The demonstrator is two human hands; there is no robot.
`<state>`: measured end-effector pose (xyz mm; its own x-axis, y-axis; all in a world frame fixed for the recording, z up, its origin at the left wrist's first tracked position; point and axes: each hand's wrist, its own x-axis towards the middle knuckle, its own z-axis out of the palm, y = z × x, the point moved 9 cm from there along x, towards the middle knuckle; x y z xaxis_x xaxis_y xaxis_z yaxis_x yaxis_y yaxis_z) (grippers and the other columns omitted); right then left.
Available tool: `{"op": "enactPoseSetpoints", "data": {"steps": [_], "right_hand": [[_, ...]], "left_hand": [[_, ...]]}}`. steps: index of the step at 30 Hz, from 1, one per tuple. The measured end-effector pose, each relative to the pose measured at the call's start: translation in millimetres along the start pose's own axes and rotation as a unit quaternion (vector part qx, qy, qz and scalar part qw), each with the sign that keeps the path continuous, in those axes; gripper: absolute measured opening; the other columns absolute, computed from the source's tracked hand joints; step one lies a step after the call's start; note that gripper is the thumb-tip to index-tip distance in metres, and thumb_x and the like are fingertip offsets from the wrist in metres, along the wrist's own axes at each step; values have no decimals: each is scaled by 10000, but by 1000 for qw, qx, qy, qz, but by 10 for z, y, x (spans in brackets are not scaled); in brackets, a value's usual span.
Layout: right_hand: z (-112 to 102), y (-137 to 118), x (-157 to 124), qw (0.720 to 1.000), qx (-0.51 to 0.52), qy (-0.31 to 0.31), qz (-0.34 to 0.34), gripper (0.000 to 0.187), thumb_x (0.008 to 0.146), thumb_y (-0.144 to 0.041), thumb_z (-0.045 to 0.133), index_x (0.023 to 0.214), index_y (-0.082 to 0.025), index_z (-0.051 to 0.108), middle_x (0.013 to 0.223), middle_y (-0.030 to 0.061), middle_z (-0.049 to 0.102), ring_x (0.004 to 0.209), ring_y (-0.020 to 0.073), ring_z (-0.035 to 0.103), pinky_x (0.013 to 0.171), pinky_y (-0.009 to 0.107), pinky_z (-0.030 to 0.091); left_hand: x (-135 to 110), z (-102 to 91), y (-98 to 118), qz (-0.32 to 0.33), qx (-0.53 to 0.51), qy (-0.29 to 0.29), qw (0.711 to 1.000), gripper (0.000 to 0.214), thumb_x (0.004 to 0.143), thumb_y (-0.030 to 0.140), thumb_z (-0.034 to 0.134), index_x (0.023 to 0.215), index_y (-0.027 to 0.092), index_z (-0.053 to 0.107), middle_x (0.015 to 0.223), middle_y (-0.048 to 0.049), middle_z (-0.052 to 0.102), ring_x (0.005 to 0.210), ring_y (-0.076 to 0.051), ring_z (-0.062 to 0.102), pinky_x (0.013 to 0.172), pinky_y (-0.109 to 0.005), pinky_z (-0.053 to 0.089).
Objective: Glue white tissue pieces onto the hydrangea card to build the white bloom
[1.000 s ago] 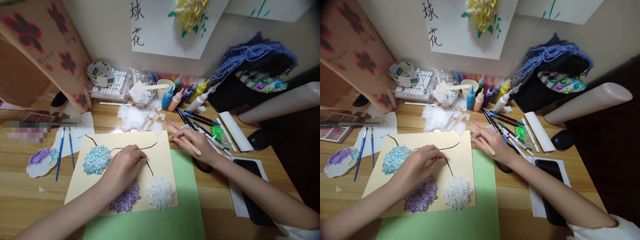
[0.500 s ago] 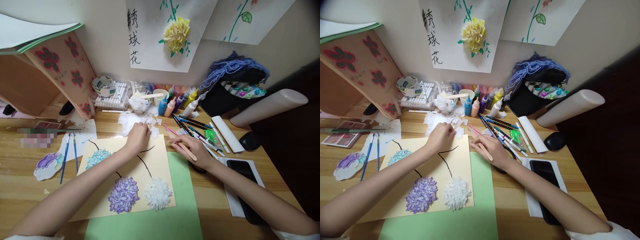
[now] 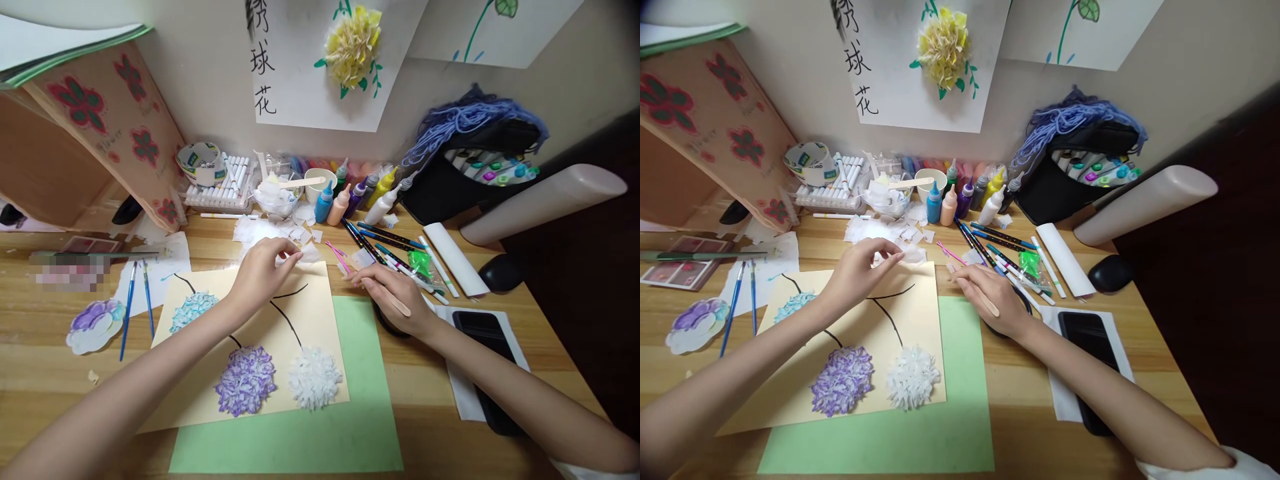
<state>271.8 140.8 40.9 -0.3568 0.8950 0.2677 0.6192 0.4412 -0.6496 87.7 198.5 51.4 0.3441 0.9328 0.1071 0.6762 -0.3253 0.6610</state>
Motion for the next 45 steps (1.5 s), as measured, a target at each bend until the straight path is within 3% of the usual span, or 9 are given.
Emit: {"op": "enactPoseSetpoints", "data": {"steps": [5, 11, 16, 20, 24, 33, 36, 40, 45], "right_hand": [[-25, 18, -1, 1000, 23, 19, 7, 211, 929, -255, 383, 907, -207, 587, 893, 42, 665, 854, 172, 627, 760, 294, 467], [-4, -20, 28, 1000, 27, 13, 0, 215, 933, -247, 374, 928, -205, 585, 897, 43, 667, 876, 172, 624, 784, 301, 464], [-10, -71, 1, 1000, 9, 4, -25, 197, 924, -218, 390, 919, -212, 587, 884, 40, 674, 856, 170, 625, 769, 304, 475], [150, -194, -17, 993, 18, -64, -96, 178, 906, -170, 424, 999, -214, 569, 998, 48, 678, 962, 170, 605, 852, 318, 472], [257, -207, -20, 990, 9, -90, -112, 163, 895, -164, 447, 1003, -208, 561, 1027, 54, 671, 988, 175, 590, 891, 346, 462], [166, -115, -46, 995, 59, -64, -57, 198, 924, -217, 384, 977, -215, 575, 1004, 53, 681, 978, 180, 600, 855, 349, 464], [143, -53, 0, 996, 86, -36, 11, 178, 923, -236, 404, 961, -220, 577, 1027, 46, 678, 998, 175, 606, 859, 328, 461], [118, 47, 123, 978, 156, 50, 126, 97, 860, -301, 535, 853, -205, 550, 976, 53, 679, 926, 189, 638, 796, 323, 486], [261, 75, 258, 965, 198, 66, 159, 160, 770, -322, 625, 784, -191, 534, 855, 43, 657, 754, 169, 634, 686, 304, 501]], "left_hand": [[-51, 274, 12, -45, -87, -101, 990, 156, 814, 298, 545, 784, 188, 653, 780, -2, 680, 688, -124, 570, 629, -247, 410], [90, 454, 9, 0, 54, -38, 998, 163, 857, 232, 484, 887, 152, 622, 879, -63, 656, 835, -189, 559, 733, -308, 431], [155, 422, -101, -16, 243, -23, 970, 167, 856, 178, 449, 889, 154, 611, 935, -101, 604, 923, -258, 487, 692, -333, 421], [157, 433, -160, -21, 234, -28, 972, 87, 825, 214, 525, 809, 179, 603, 884, -81, 599, 900, -254, 483, 648, -319, 408], [150, 402, -167, -25, 207, -22, 978, 80, 819, 211, 536, 787, 186, 605, 871, -68, 604, 893, -244, 485, 654, -315, 401], [56, 37, -202, -39, 126, -3, 991, 108, 779, 309, 622, 752, 211, 658, 814, -25, 625, 850, -209, 508, 696, -308, 381], [31, 41, -166, -26, 94, -11, 995, 120, 776, 316, 625, 732, 210, 662, 803, -22, 637, 840, -201, 520, 714, -306, 385], [-36, 104, 26, 21, 64, -21, 997, 96, 804, 278, 590, 793, 209, 656, 836, -21, 667, 832, -185, 561, 708, -289, 399], [-107, 232, 94, 10, -11, -77, 997, 99, 817, 222, 549, 816, 200, 646, 796, -8, 701, 716, -144, 620, 645, -251, 422]]}}
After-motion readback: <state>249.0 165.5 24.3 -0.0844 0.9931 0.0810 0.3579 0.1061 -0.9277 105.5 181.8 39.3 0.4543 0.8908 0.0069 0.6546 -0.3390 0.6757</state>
